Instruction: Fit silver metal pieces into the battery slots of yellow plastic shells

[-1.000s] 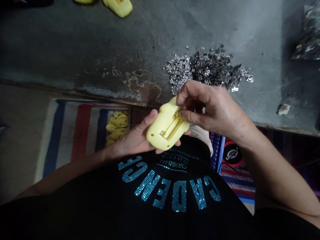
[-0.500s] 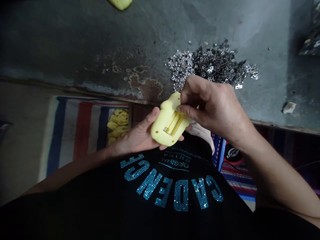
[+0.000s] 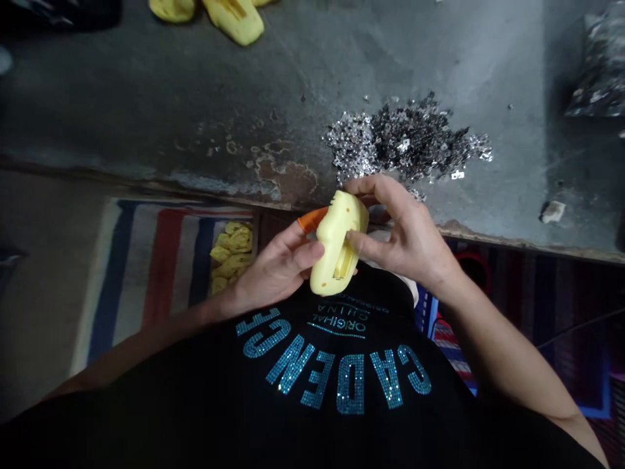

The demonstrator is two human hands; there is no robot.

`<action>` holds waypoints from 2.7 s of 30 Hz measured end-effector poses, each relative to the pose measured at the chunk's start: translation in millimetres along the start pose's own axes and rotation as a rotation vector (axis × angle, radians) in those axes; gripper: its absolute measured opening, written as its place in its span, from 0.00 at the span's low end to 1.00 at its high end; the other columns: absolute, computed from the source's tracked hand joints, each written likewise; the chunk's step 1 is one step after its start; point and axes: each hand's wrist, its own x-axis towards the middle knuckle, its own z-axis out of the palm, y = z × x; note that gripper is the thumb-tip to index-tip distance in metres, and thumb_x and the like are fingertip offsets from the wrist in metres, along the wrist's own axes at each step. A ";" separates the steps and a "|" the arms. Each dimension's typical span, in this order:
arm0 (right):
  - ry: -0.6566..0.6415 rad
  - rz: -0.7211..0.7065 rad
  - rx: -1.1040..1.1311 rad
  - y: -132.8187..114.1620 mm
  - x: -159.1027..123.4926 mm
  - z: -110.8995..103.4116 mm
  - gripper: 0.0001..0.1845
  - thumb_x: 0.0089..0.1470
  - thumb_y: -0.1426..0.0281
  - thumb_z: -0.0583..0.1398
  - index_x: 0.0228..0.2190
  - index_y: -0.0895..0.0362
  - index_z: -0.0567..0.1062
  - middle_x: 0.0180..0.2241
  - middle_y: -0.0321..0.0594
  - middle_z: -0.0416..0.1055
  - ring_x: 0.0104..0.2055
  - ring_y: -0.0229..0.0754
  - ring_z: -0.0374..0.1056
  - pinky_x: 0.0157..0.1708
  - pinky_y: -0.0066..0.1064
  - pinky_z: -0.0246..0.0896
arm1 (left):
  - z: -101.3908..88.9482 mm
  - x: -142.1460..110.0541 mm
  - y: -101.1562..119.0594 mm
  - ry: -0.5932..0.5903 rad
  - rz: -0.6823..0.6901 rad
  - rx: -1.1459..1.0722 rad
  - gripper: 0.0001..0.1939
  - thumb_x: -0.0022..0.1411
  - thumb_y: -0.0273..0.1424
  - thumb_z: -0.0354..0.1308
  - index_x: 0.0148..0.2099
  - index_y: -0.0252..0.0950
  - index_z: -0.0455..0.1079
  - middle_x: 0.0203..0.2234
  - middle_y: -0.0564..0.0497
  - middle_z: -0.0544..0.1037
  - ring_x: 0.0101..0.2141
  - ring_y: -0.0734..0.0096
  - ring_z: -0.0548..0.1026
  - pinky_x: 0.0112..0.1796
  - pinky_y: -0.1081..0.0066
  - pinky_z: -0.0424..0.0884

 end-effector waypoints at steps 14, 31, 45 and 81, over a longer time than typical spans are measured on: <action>0.414 -0.133 -0.282 -2.7 -55.2 44.7 0.32 0.69 0.69 0.71 0.69 0.46 0.73 0.60 0.48 0.83 0.59 0.56 0.82 0.53 0.51 0.85 | -7.6 -10.8 2.4 0.163 -0.041 0.398 0.21 0.61 0.48 0.86 0.48 0.39 0.95 0.37 0.45 0.93 0.34 0.66 0.85 0.38 0.73 0.81; 0.315 0.190 -0.660 72.3 -36.4 -45.5 0.06 0.69 0.64 0.71 0.46 0.47 0.90 0.45 0.44 0.86 0.51 0.58 0.78 0.55 0.53 0.69 | -26.6 13.8 13.5 -0.144 -0.203 -0.143 0.36 0.71 0.52 0.77 0.74 0.49 0.76 0.65 0.38 0.88 0.55 0.42 0.92 0.33 0.69 0.86; 0.384 0.170 -0.835 68.0 -50.4 -51.7 0.07 0.73 0.61 0.68 0.48 0.43 0.88 0.45 0.42 0.84 0.51 0.58 0.75 0.52 0.53 0.64 | -19.1 18.2 13.9 -0.044 -0.219 -0.148 0.39 0.71 0.50 0.79 0.76 0.42 0.77 0.61 0.37 0.90 0.51 0.47 0.93 0.33 0.70 0.85; -0.223 -0.371 -0.660 -40.9 -5.8 -28.0 0.05 0.77 0.72 0.65 0.47 0.50 0.82 0.41 0.42 0.84 0.40 0.48 0.77 0.41 0.41 0.78 | -1.7 8.4 8.3 -0.265 -0.305 -0.292 0.36 0.80 0.56 0.66 0.77 0.41 0.75 0.52 0.40 0.91 0.44 0.54 0.92 0.27 0.74 0.81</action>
